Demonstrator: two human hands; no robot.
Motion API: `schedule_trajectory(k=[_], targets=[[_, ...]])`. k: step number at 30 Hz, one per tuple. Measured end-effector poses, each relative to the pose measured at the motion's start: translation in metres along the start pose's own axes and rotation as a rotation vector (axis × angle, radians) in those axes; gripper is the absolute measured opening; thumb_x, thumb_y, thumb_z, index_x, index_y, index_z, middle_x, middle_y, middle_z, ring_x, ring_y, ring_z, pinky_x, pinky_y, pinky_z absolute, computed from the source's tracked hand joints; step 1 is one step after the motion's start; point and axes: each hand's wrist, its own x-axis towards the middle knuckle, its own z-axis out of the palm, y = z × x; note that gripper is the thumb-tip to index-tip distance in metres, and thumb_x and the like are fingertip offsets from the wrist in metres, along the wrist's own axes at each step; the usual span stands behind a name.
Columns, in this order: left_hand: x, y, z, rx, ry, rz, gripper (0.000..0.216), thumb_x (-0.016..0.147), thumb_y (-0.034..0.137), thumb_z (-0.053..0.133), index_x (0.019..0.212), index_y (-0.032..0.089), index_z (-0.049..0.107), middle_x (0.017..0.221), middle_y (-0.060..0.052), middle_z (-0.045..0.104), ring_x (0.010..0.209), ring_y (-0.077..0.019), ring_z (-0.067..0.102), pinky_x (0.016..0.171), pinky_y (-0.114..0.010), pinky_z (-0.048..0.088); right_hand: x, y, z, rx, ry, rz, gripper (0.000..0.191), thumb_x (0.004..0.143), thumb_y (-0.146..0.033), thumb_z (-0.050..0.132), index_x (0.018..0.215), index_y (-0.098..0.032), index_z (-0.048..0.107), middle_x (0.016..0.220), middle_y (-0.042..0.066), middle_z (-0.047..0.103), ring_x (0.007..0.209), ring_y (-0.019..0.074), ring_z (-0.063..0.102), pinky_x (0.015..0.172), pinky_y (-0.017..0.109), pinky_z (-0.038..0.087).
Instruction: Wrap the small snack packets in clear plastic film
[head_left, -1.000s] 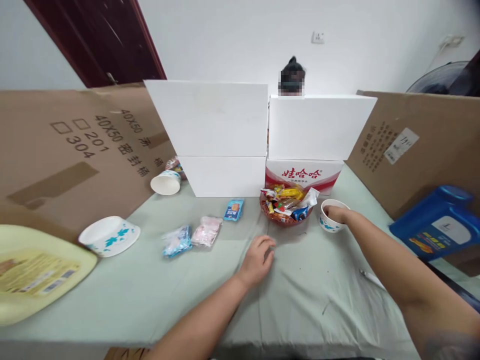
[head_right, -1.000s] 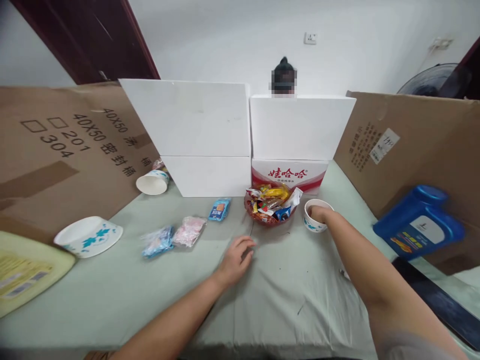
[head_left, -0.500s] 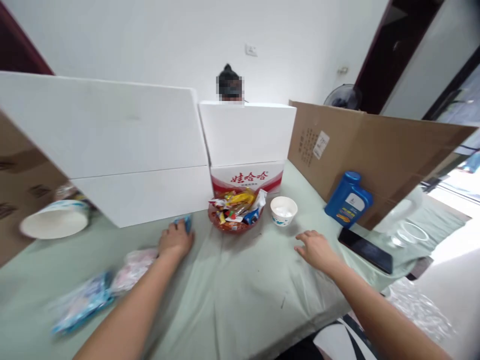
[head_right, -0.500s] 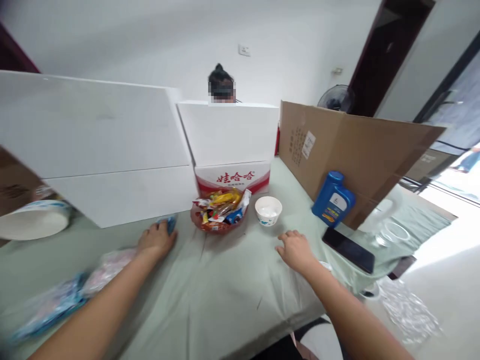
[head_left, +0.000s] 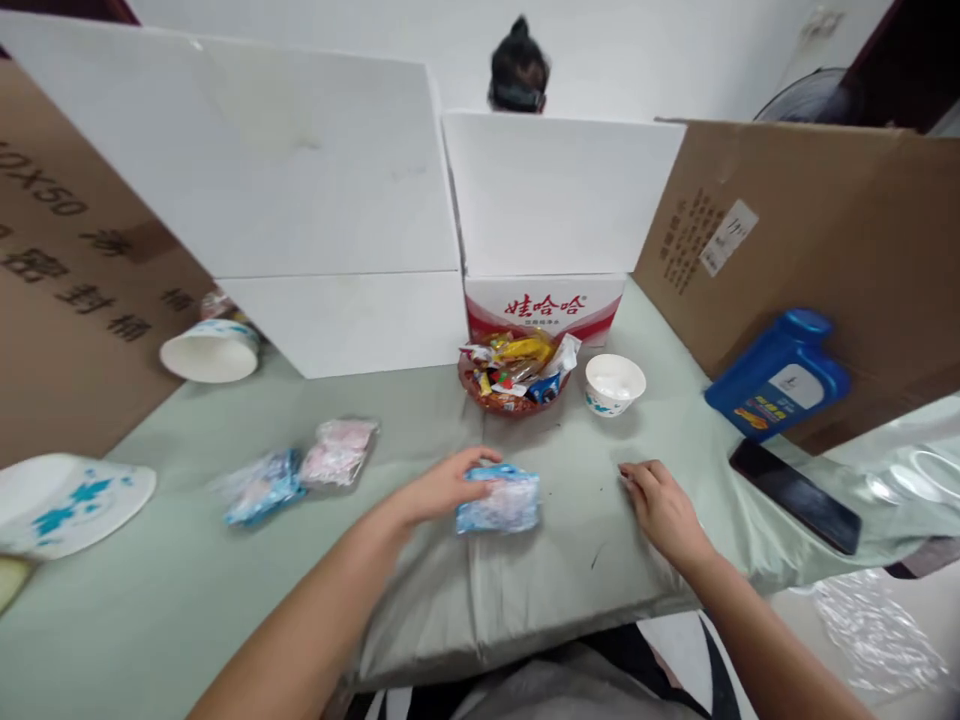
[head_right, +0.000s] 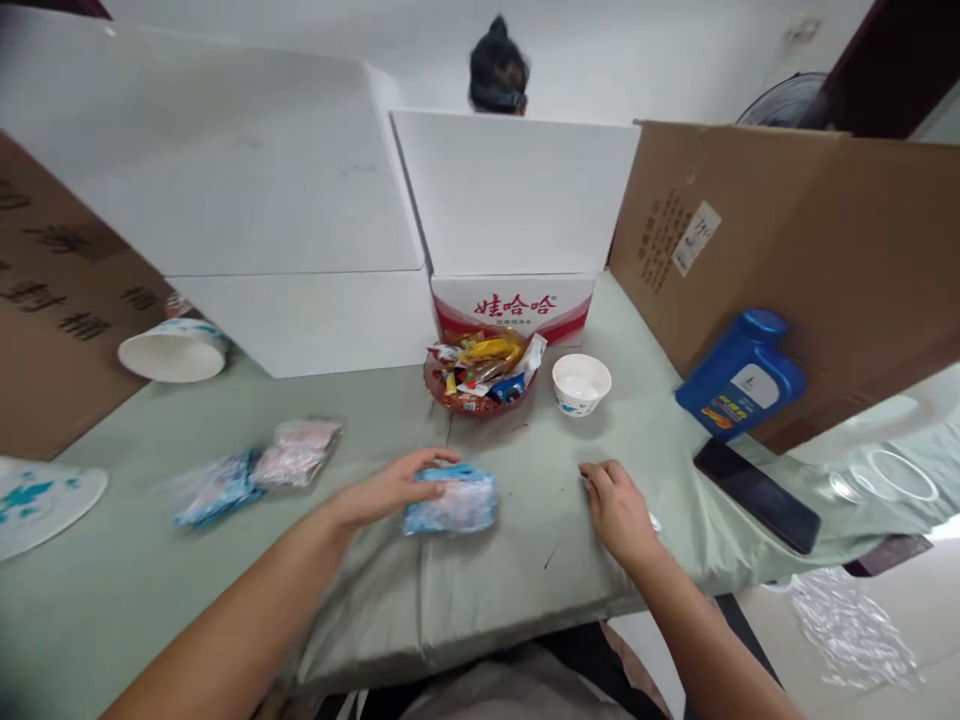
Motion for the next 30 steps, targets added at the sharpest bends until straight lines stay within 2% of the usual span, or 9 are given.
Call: schedule_trajectory(k=[3,7,9,12,16,22,26,28,30], targets=[[0.014,-0.006,0.03,0.301,0.251,0.078,0.029,0.082,0.033,0.058,0.106,0.019,0.067,0.105,-0.008,0.068,0.094,-0.0239,0.064,0.086,-0.036,0.051,0.01,-0.039,-0.001,0.097,-0.016,-0.091,0.03,0.097,-0.023,0.037,0.117,-0.021,0.06,0.101,0.008,0.06,0.088,0.0193,0.064,0.078,0.033,0.054],[0.017,-0.021,0.04,0.533,0.543,0.291,0.025,0.087,0.032,0.056,0.104,0.017,0.067,0.104,-0.011,0.063,0.097,-0.024,0.061,0.088,-0.037,0.05,0.024,-0.092,0.001,0.133,-0.08,-0.281,0.029,0.097,-0.02,0.04,0.118,-0.023,0.06,0.104,0.008,0.061,0.091,0.0197,0.062,0.078,0.033,0.054],[0.013,-0.024,0.037,0.466,0.558,0.36,0.023,0.092,0.029,0.049,0.103,0.017,0.065,0.097,-0.008,0.064,0.09,-0.02,0.062,0.084,-0.033,0.051,0.031,-0.115,0.006,0.103,-0.128,-0.374,0.027,0.096,-0.017,0.043,0.116,-0.022,0.061,0.103,0.009,0.062,0.092,0.0208,0.06,0.079,0.034,0.052],[0.007,-0.023,0.034,0.38,0.428,0.414,0.023,0.092,0.03,0.05,0.106,0.018,0.063,0.097,-0.005,0.066,0.084,-0.0168,0.063,0.08,-0.029,0.051,0.037,-0.134,0.014,-0.02,-0.252,-0.453,0.022,0.093,-0.012,0.047,0.105,-0.02,0.064,0.097,0.009,0.063,0.09,0.0231,0.057,0.079,0.036,0.049],[0.004,-0.02,0.037,0.455,0.24,0.368,0.039,0.081,0.038,0.066,0.116,0.021,0.062,0.112,-0.006,0.062,0.093,-0.0198,0.063,0.084,-0.031,0.051,0.032,-0.107,0.013,-0.146,-0.344,-0.354,0.021,0.093,-0.013,0.046,0.101,-0.019,0.065,0.095,0.009,0.063,0.09,0.0237,0.056,0.08,0.035,0.048],[0.007,-0.019,0.036,0.284,0.3,0.327,0.017,0.085,0.027,0.056,0.092,0.018,0.069,0.094,-0.004,0.065,0.078,-0.0151,0.062,0.075,-0.027,0.05,0.015,-0.01,-0.005,-0.309,-0.256,-0.022,0.028,0.093,-0.016,0.042,0.108,-0.016,0.066,0.1,0.012,0.064,0.094,0.026,0.056,0.087,0.038,0.046],[0.008,-0.026,0.003,0.143,0.568,-0.004,0.013,0.073,0.017,0.057,0.084,0.018,0.063,0.078,0.001,0.065,0.07,-0.0147,0.06,0.069,-0.025,0.05,0.02,-0.006,-0.012,-0.284,-0.044,0.021,0.028,0.093,-0.021,0.044,0.107,-0.015,0.067,0.106,0.015,0.062,0.101,0.0296,0.053,0.093,0.046,0.044],[0.005,-0.03,-0.015,0.148,0.778,-0.118,0.018,0.072,0.014,0.051,0.088,0.018,0.059,0.082,-0.001,0.064,0.076,-0.0163,0.06,0.073,-0.027,0.05,0.025,-0.03,-0.016,-0.146,0.084,-0.058,0.028,0.093,-0.025,0.046,0.114,-0.016,0.063,0.114,0.016,0.059,0.108,0.0299,0.052,0.097,0.048,0.043],[-0.002,-0.03,-0.025,0.189,1.054,-0.102,0.02,0.073,0.014,0.048,0.091,0.018,0.056,0.089,-0.003,0.062,0.082,-0.017,0.06,0.077,-0.028,0.049,0.025,-0.065,-0.02,0.031,0.153,-0.195,0.029,0.092,-0.026,0.049,0.119,-0.02,0.058,0.115,0.014,0.059,0.11,0.0283,0.053,0.096,0.047,0.044]])
